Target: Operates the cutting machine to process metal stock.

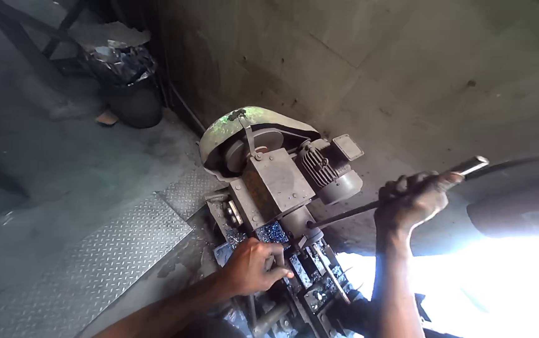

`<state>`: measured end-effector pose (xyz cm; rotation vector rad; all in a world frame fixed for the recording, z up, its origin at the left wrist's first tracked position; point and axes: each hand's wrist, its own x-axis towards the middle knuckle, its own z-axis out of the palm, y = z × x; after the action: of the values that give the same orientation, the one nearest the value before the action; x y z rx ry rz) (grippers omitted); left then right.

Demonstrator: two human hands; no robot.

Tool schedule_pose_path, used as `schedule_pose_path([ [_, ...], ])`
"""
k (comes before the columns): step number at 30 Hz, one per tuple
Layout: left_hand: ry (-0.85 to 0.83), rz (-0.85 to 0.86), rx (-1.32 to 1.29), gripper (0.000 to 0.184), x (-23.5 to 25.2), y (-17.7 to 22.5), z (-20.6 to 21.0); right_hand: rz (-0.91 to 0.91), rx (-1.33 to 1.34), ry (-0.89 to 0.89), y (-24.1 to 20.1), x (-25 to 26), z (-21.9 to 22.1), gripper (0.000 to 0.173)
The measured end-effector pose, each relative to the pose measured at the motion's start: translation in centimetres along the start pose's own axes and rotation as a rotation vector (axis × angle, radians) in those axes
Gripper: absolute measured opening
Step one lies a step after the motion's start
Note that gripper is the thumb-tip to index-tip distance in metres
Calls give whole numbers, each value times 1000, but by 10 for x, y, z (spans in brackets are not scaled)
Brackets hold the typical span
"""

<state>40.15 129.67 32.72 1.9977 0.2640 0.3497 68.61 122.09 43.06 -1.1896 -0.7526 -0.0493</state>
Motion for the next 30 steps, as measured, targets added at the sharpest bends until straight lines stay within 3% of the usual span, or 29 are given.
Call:
schedule_pose_path([
  [4,-19,-40,6,33,-4,4,2,-37,9,94,2,0,-4,53],
  [8,-64,-41,48,33,-2,10,-2,-115,29,64,-21,1,-8,53],
  [14,80,40,27,33,-8,0,9,-124,81,68,-38,1,-21,53],
  [16,104,37,29,32,-9,-1,9,-104,58,68,-26,-5,-19,53],
  [20,84,26,25,29,-11,0,9,-61,-48,126,51,-47,-14,53],
  [22,68,32,42,32,-10,0,5,-60,-5,107,61,-45,-4,52],
  [28,66,-3,40,34,-10,3,4,-60,-16,46,-9,-4,-11,54],
  [30,100,9,26,34,-8,1,5,-78,-61,74,12,-13,-10,54],
])
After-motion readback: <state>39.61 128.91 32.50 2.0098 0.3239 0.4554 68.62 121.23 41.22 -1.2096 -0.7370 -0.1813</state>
